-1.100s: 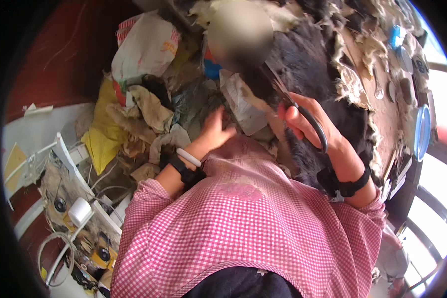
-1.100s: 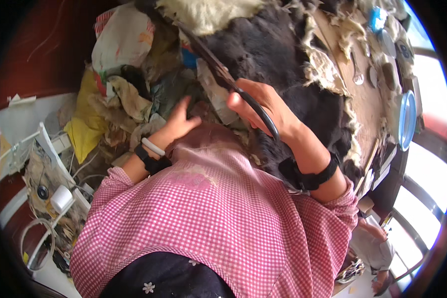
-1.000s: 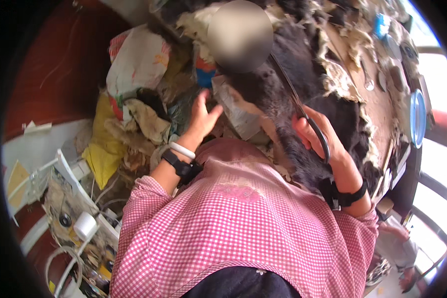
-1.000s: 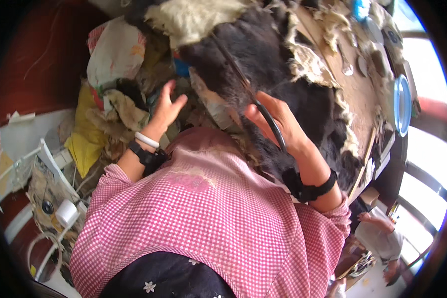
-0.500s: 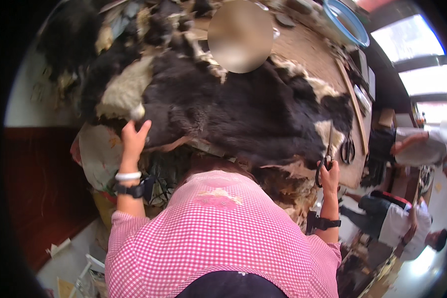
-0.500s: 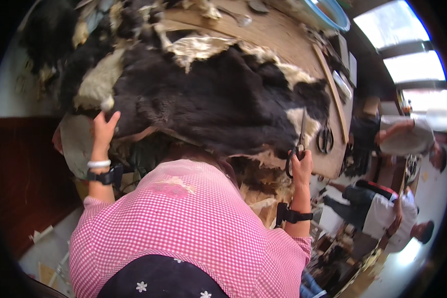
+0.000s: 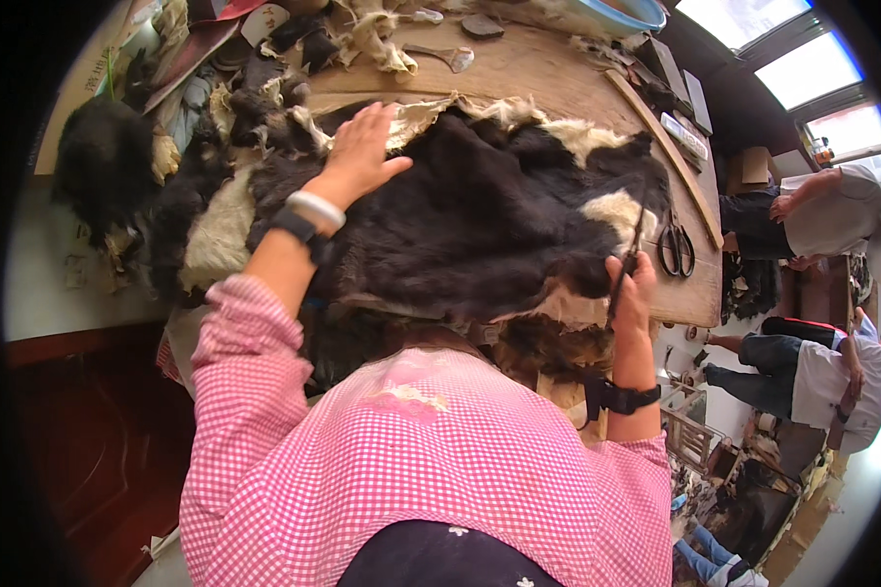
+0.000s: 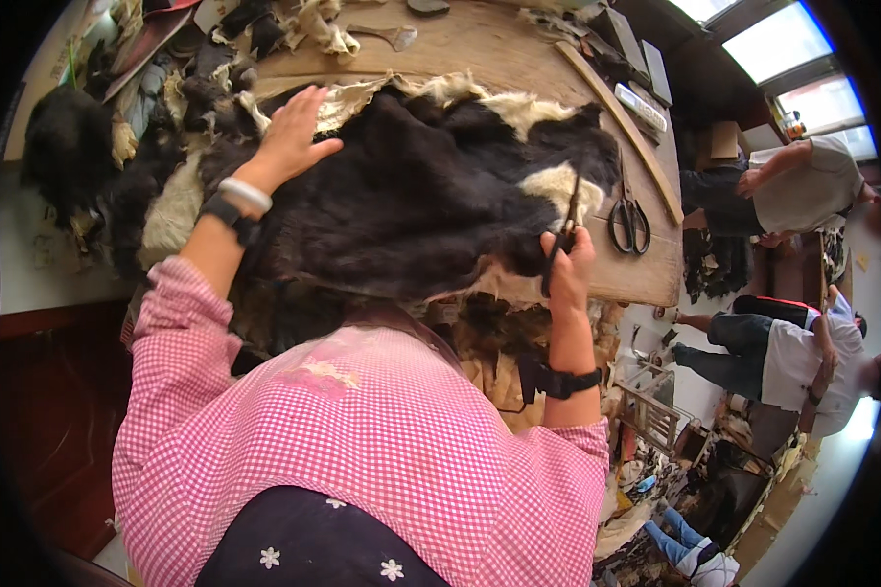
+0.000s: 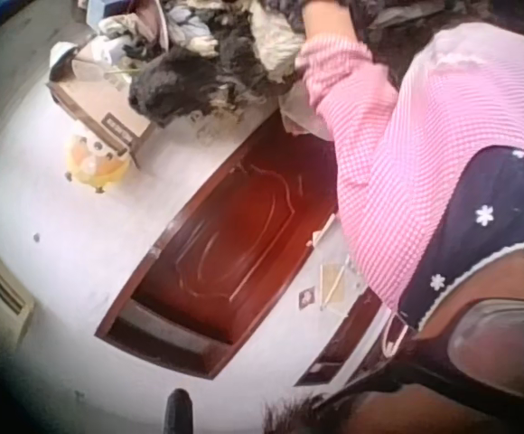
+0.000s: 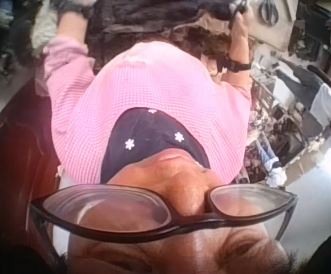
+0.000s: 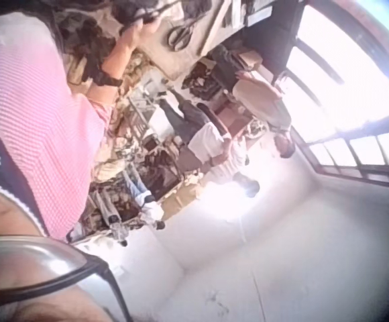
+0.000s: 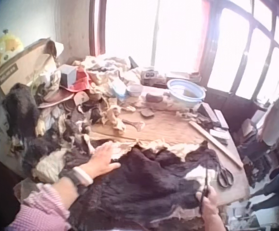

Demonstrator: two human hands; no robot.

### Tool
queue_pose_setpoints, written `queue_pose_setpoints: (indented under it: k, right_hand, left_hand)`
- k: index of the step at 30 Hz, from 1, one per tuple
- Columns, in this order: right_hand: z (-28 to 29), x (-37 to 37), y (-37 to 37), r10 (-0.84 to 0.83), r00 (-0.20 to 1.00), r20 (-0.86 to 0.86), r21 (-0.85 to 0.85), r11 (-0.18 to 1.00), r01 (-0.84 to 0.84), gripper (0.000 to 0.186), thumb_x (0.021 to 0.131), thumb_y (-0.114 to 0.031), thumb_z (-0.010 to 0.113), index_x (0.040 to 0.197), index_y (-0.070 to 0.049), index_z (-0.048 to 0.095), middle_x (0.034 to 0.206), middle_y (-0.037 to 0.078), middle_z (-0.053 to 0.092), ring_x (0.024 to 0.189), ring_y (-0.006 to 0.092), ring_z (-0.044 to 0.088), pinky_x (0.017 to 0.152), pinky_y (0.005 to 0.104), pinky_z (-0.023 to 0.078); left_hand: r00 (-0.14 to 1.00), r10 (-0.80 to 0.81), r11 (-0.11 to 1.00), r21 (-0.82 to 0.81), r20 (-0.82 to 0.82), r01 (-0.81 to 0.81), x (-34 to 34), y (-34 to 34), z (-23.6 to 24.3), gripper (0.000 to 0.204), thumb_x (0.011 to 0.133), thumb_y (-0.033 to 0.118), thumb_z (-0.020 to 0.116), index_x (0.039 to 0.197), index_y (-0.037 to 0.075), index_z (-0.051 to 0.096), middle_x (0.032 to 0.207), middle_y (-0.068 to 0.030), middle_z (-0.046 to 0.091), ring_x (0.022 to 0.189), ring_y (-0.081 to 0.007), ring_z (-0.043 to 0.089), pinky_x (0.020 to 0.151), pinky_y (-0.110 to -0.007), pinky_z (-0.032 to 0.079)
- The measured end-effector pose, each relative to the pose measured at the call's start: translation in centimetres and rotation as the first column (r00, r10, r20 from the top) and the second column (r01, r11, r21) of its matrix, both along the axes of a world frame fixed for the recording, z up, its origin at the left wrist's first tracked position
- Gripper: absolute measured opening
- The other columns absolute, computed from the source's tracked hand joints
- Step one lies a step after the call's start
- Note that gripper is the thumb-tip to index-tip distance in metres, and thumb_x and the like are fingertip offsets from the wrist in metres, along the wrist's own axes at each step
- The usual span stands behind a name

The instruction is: The recorder uses scissors to trim and shape large fur pelts on a workshop table.

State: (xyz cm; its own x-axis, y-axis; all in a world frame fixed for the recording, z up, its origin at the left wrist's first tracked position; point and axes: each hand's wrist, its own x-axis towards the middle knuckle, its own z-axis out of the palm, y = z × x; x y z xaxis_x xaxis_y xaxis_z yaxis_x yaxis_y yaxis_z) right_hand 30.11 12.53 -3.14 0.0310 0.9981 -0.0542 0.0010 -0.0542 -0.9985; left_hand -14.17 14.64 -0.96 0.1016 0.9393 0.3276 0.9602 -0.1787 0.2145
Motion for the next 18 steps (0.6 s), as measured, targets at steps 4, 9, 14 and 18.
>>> queue_pose_setpoints:
  k: [4,9,14,18]
  right_hand:
    - [7.1,0.4,-2.6,-0.056,0.99,-0.131,-0.096,0.994,0.044,0.021,0.08,-0.007,0.067,0.089,-0.014,0.049,0.066,-0.007,0.046,0.047,0.0014,0.039,0.04,0.0168,0.03]
    - [8.0,3.3,-2.9,-0.124,0.979,-0.161,0.018,0.992,0.128,0.019,0.081,-0.006,0.065,0.09,-0.013,0.049,0.064,-0.007,0.046,0.046,0.0022,0.041,0.04,0.0168,0.033]
    - [9.2,3.2,-1.7,-0.091,0.978,-0.188,0.016,0.995,0.095,0.018,0.076,-0.01,0.062,0.087,-0.012,0.048,0.064,-0.005,0.046,0.044,0.0026,0.038,0.039,0.0171,0.032]
    - [12.7,-0.6,-0.7,0.138,0.955,-0.261,0.1,0.988,-0.116,0.02,0.073,-0.016,0.061,0.082,-0.01,0.044,0.064,-0.002,0.048,0.04,0.0041,0.037,0.035,0.0184,0.031]
  left_hand:
    - [0.98,0.148,0.97,-0.172,-0.135,-0.171,1.0,3.0,-1.0,0.062,0.079,0.029,0.071,0.13,0.006,0.044,0.129,-0.0187,0.051,0.122,-0.0342,0.048,0.104,-0.048,0.033]
    - [0.997,0.056,0.833,-0.549,-0.044,-0.071,0.4,3.8,0.9,0.029,0.079,0.015,0.063,0.106,0.007,0.059,0.113,-0.0145,0.058,0.108,-0.0352,0.055,0.09,-0.043,0.043]
    - [0.976,-0.121,0.992,-0.007,0.179,0.124,1.2,2.1,1.2,0.056,0.075,0.024,0.073,0.123,0.004,0.052,0.123,-0.0183,0.053,0.114,-0.0357,0.051,0.099,-0.039,0.042]
    - [0.805,-0.532,0.838,0.029,0.263,0.545,10.0,1.5,3.8,0.104,0.062,0.04,0.084,0.143,0.003,0.031,0.143,-0.0224,0.037,0.132,-0.0385,0.036,0.111,-0.043,0.028]
